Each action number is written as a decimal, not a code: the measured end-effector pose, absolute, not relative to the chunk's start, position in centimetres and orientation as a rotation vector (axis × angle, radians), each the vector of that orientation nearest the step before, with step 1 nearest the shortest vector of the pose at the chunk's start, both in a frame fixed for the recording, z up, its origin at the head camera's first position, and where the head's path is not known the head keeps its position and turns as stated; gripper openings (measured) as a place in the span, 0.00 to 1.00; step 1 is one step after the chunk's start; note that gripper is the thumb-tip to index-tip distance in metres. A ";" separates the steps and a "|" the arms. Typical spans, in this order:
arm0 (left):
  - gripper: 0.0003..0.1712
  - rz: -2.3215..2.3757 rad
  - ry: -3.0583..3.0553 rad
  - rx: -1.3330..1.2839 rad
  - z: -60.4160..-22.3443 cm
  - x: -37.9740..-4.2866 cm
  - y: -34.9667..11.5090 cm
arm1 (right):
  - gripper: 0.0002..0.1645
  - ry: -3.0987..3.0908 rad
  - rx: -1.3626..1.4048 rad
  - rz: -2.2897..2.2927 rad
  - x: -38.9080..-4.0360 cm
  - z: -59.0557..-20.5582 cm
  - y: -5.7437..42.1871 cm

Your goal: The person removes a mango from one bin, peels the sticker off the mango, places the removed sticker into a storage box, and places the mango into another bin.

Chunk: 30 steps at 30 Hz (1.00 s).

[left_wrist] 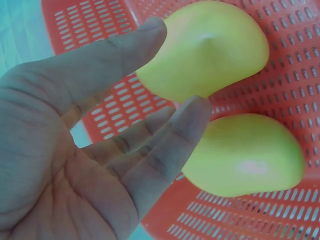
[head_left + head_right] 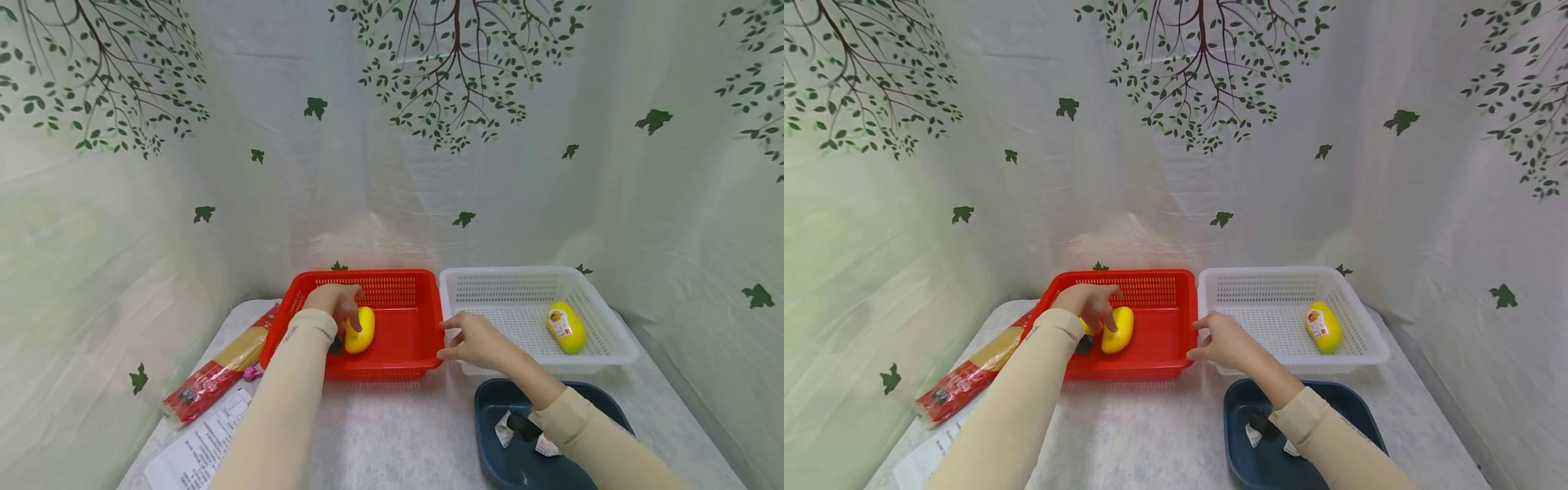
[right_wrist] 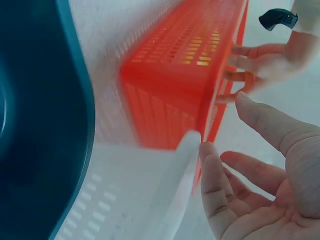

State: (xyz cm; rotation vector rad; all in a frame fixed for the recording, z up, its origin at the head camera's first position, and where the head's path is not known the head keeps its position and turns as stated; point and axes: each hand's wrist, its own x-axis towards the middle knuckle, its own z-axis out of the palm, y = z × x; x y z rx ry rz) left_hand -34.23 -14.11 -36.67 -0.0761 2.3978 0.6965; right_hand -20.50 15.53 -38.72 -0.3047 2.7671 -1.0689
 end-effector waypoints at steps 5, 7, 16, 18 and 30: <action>0.52 0.694 2.406 -0.012 -35.6 -33.9 -13.8 | 0.35 2.774 -0.364 -1.054 -20.3 -38.4 17.4; 0.49 0.678 2.420 0.026 -35.2 -33.8 -13.5 | 0.35 2.784 -0.378 -1.055 -20.1 -38.2 18.4; 0.41 0.655 2.431 0.223 -32.4 -33.1 -11.3 | 0.35 2.857 -0.325 -1.054 -18.9 -37.0 23.9; 0.38 0.663 2.441 0.276 -31.6 -32.8 -10.6 | 0.36 2.882 -0.305 -1.053 -18.7 -36.7 25.5; 0.28 0.665 2.503 0.626 -28.5 -31.1 -6.2 | 0.37 3.019 -0.175 -0.950 -17.5 -37.4 35.3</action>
